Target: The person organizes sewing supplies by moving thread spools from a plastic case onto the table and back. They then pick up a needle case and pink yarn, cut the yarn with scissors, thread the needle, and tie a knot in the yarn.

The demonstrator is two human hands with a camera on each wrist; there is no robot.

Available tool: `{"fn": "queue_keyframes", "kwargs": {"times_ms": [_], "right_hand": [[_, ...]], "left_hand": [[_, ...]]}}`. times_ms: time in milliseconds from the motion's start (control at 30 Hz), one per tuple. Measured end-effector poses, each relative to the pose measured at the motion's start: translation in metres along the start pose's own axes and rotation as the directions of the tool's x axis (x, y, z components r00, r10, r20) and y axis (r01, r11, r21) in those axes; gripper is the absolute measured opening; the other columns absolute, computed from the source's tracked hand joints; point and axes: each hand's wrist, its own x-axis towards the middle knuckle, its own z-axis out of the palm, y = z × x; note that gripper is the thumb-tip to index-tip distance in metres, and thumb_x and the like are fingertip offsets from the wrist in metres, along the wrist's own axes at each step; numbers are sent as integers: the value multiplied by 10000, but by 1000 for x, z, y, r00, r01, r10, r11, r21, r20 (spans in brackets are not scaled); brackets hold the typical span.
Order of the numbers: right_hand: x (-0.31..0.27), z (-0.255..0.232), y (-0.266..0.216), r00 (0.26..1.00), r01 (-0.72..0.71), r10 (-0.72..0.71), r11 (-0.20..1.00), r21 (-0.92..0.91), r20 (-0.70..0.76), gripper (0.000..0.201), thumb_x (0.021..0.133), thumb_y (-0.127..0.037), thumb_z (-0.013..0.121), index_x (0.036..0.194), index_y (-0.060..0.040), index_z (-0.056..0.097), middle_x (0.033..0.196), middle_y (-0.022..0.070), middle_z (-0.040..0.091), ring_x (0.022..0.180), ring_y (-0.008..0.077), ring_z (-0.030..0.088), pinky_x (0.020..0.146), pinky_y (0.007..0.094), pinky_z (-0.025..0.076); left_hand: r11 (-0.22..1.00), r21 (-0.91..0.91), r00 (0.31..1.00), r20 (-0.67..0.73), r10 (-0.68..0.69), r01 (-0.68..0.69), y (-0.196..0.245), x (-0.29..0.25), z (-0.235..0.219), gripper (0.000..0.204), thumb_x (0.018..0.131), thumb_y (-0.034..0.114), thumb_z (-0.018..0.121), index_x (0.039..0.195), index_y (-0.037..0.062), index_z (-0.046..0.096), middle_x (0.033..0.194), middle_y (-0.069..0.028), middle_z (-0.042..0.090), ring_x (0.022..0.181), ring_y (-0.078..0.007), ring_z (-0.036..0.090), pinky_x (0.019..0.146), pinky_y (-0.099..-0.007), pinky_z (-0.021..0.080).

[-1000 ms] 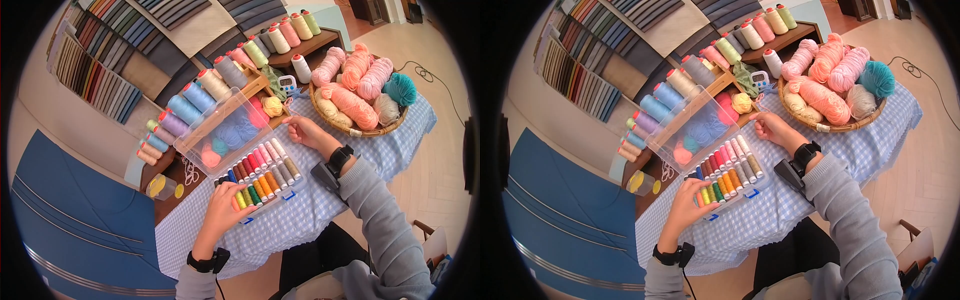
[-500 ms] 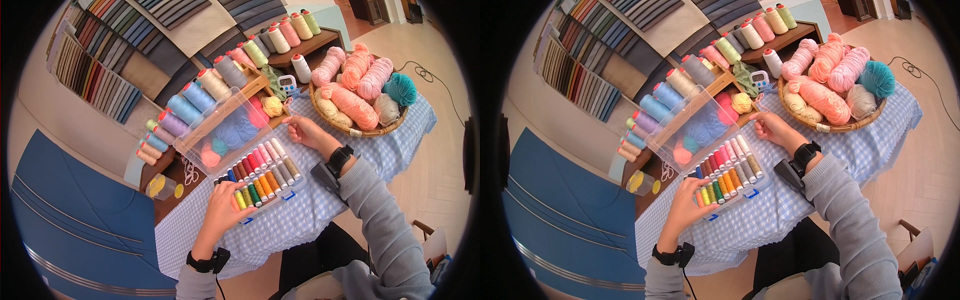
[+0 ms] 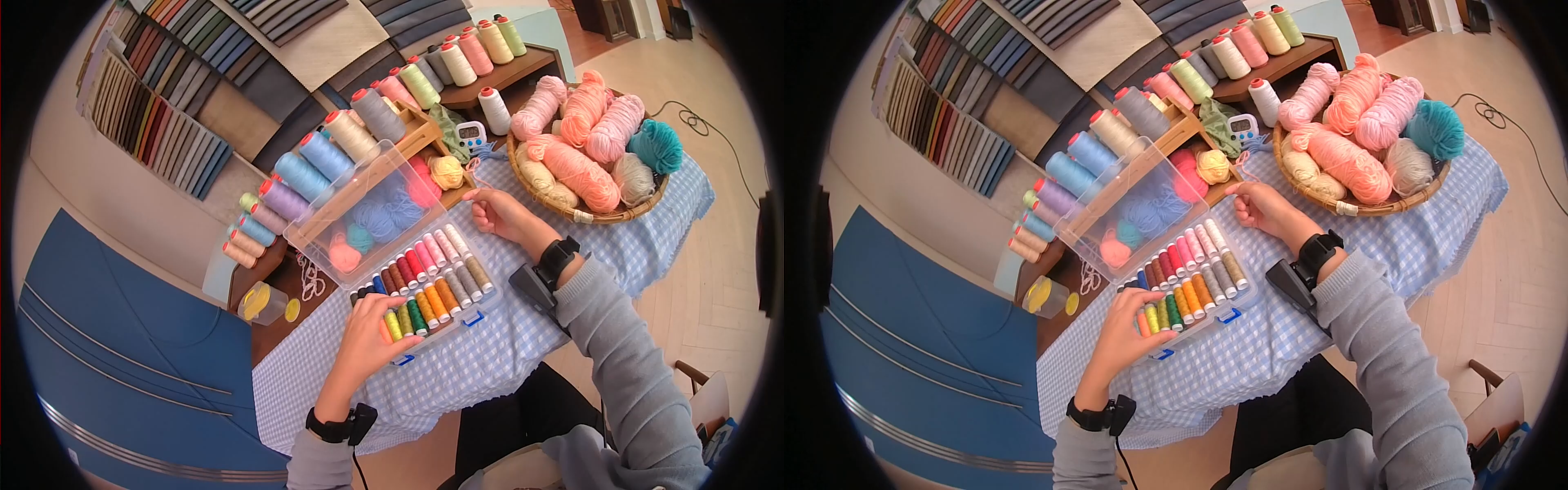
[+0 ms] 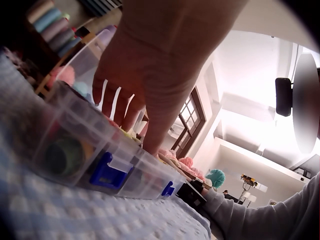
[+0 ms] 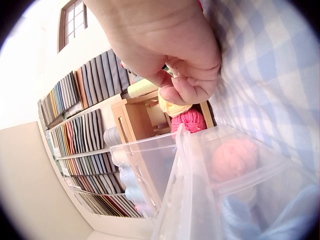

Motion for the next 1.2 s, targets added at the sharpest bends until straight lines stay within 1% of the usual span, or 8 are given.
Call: {"fn": "queue_keyframes", "kwargs": {"times_ms": [267,333,433,633,767,933,1100,1200], "right_hand": [[-1,0,0,1000,1,-1,1000,0,2,143,874,-113,407,965,-41,491,559,9,424,463,112,374,413,234,277],[-1,-1,0,1000,3,-2,1000,-30,15,147,892,-160,410,951,-63,504,563,-12,409,472,96,381,421,221,297],[0,0,0,1000,10,-10,1000,5,10,140,873,-117,412,963,-43,491,559,8,429,462,111,380,409,234,275],[0,0,0,1000,-1,1,1000,-1,-6,135,874,-119,411,955,-45,489,558,7,426,459,109,377,407,233,275],[-2,1,-1,1000,-2,2,999,-42,-2,149,890,-150,403,959,-58,497,566,-12,411,472,95,379,418,218,298],[-2,1,-1,1000,0,0,1000,0,-4,130,876,-118,416,953,-44,488,561,10,428,458,108,377,404,231,272],[-1,0,0,1000,5,-5,1000,-2,0,136,879,-124,412,956,-42,489,561,9,429,458,108,379,404,230,272],[-1,0,0,1000,6,-6,1000,3,10,141,880,-125,407,960,-42,488,561,8,428,459,108,379,405,229,272]], "left_hand": [[1000,18,1000,19,-24,24,0,1,2,535,613,241,766,1063,57,543,990,-100,499,974,-264,474,854,-346,375],[1000,13,999,23,-29,28,0,2,2,530,615,236,765,1061,59,540,981,-99,497,973,-262,474,855,-345,374],[999,0,999,29,-37,37,-1,3,3,530,607,217,771,1048,53,527,966,-95,492,963,-253,479,850,-339,382],[996,-64,998,8,-59,60,-5,4,6,542,576,190,786,1022,43,515,966,-93,489,951,-242,487,838,-326,398],[998,-36,999,-6,-50,50,-6,4,5,544,563,207,792,1002,45,514,975,-96,494,961,-252,485,845,-335,389],[998,-23,998,-8,-59,58,-5,3,3,563,548,229,798,998,48,512,979,-97,509,963,-265,485,846,-344,384],[998,47,999,-24,-31,32,-1,1,1,580,551,269,795,1002,56,500,956,-79,537,919,-265,483,811,-362,373],[997,61,998,-9,-56,57,2,1,-1,566,562,227,791,1016,49,503,960,-89,535,944,-257,495,828,-348,388]]}}
